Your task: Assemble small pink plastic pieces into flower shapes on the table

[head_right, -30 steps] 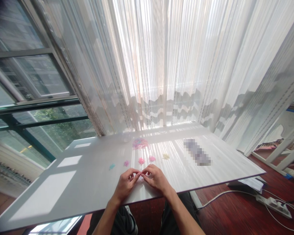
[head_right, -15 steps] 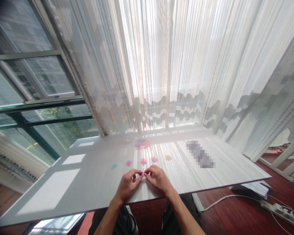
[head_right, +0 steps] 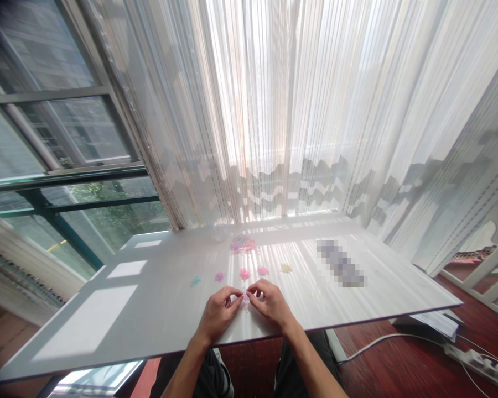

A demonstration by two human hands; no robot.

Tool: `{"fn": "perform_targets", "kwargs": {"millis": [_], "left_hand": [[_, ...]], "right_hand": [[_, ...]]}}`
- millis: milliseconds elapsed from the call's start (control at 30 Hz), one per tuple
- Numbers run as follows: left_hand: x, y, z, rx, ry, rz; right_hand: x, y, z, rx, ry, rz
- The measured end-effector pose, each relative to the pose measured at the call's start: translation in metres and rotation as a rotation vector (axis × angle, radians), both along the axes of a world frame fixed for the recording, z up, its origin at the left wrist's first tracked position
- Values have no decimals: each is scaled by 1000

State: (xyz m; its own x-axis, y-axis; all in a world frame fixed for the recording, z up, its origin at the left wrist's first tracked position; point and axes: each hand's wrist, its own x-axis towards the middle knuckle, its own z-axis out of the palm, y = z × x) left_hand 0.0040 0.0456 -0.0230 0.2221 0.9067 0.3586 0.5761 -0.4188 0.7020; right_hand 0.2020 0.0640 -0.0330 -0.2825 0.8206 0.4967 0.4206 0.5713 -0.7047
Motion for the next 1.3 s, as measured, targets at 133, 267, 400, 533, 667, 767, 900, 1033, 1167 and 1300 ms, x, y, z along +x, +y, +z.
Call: {"fn": "perform_targets", "kwargs": {"millis": [133,267,400,533,667,767,900,1033,1167,1300], "left_hand": [[0,0,0,-5,-12,8],[1,0,-1,-6,-22,-1],[1,1,-2,7,-39,-10],[1,1,-2,22,-56,-8],[1,0,-2,22,-54,-13],[0,0,-2,24,-50,-44],[0,0,-2,31,-66,-59],[0,1,-2,26,-108,-25],[-1,3,-2,16,-198,27],[-2,4,-1,1,-230,30]], "right_hand": [[0,-1,1,-6,-2,7],[-1,-1,2,-6,-11,20],[-1,-1,3,-9,-28,28],[-1,-1,3,-26,-47,42],[-1,0,1,-18,-55,43],[-1,1,-1,-5,-57,43],[-2,-1,1,6,-41,43],[-2,-4,5,-30,-23,43],[-1,-5,6,-45,-3,54],[-2,-5,7,-21,-4,59]]}}
